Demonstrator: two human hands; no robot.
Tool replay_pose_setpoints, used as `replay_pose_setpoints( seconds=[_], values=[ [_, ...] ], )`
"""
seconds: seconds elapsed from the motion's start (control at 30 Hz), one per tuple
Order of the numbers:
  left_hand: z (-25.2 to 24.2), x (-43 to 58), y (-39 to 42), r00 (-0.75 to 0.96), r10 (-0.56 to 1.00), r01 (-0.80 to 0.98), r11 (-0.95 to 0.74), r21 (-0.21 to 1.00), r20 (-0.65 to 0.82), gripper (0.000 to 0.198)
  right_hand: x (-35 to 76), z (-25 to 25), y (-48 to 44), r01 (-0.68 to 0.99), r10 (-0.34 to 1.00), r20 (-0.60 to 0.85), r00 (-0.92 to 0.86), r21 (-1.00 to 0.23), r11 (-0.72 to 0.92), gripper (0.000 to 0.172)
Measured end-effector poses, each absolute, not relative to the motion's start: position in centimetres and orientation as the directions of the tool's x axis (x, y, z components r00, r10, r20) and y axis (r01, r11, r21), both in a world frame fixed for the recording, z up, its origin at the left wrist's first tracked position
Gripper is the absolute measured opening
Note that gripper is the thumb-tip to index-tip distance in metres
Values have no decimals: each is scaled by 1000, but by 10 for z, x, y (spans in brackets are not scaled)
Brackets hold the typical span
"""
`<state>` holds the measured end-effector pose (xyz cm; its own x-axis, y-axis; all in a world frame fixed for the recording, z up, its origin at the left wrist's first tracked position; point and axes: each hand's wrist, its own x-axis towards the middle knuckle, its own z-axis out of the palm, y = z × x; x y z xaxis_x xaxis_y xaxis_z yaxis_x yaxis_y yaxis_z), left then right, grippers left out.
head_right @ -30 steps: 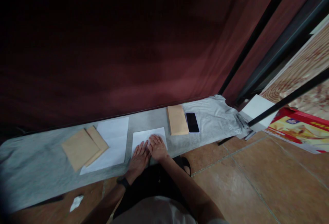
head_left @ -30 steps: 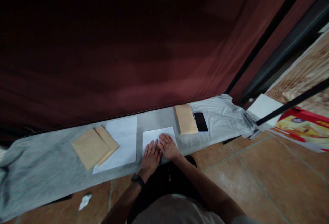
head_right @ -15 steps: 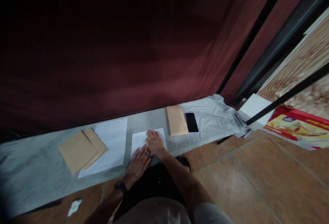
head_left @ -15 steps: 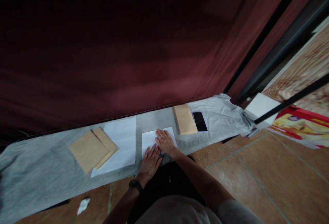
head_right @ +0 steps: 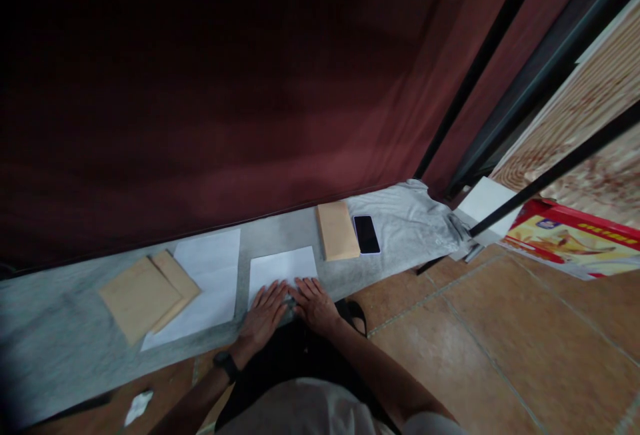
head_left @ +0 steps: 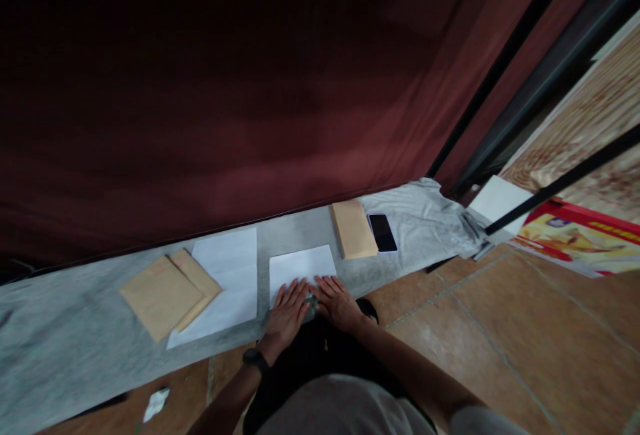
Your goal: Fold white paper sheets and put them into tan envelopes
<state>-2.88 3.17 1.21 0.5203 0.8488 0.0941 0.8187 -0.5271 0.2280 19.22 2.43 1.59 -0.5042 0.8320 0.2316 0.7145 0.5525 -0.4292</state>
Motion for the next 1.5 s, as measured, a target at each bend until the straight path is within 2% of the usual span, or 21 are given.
replay_pose_setpoints(
  seconds=[0.2, 0.37, 0.53, 0.8, 0.97, 1.03, 1.17, 1.27, 1.33, 1.4, 1.5],
  values=[
    [14, -17, 55, 481, 873, 836, -485, 256, 83, 52, 191, 14, 24, 722, 828, 264, -496, -404, 561, 50],
    [24, -10, 90, 426, 902, 888, -431, 161, 66, 54, 191, 15, 25, 741, 812, 259, -522, -334, 583, 49],
    [34, -11, 120, 310, 951, 946, -309, 100, 10, 53, 192, 12, 25, 757, 809, 266, -524, -290, 585, 51],
    [61, -10, 152, 286, 956, 942, -267, 203, -71, 42, 191, 5, 24, 747, 818, 259, -514, -332, 575, 53],
    [70, -13, 169, 284, 951, 929, -241, 282, -124, 21, 192, 4, 24, 735, 826, 265, -497, -379, 563, 48],
    [72, -16, 172, 279, 950, 918, -221, 328, -141, 15, 192, 5, 25, 725, 830, 267, -490, -404, 558, 45],
    [73, -19, 173, 238, 957, 891, -147, 430, -164, 20, 194, 8, 26, 688, 830, 287, -477, -466, 557, 42],
    [78, -21, 174, 250, 952, 839, -122, 530, -177, 16, 196, 8, 27, 626, 846, 333, -417, -569, 533, 45],
    [86, -25, 176, 283, 944, 786, -126, 605, -171, 10, 197, 8, 30, 576, 889, 361, -280, -678, 457, 50],
    [97, -32, 177, 310, 939, 734, -135, 665, -152, 13, 198, 9, 36, 494, 936, 345, -72, -803, 334, 58],
    [118, -41, 177, 312, 946, 611, -133, 780, -83, 25, 197, 18, 53, 215, 957, 223, 183, -959, 182, 71]
  ],
)
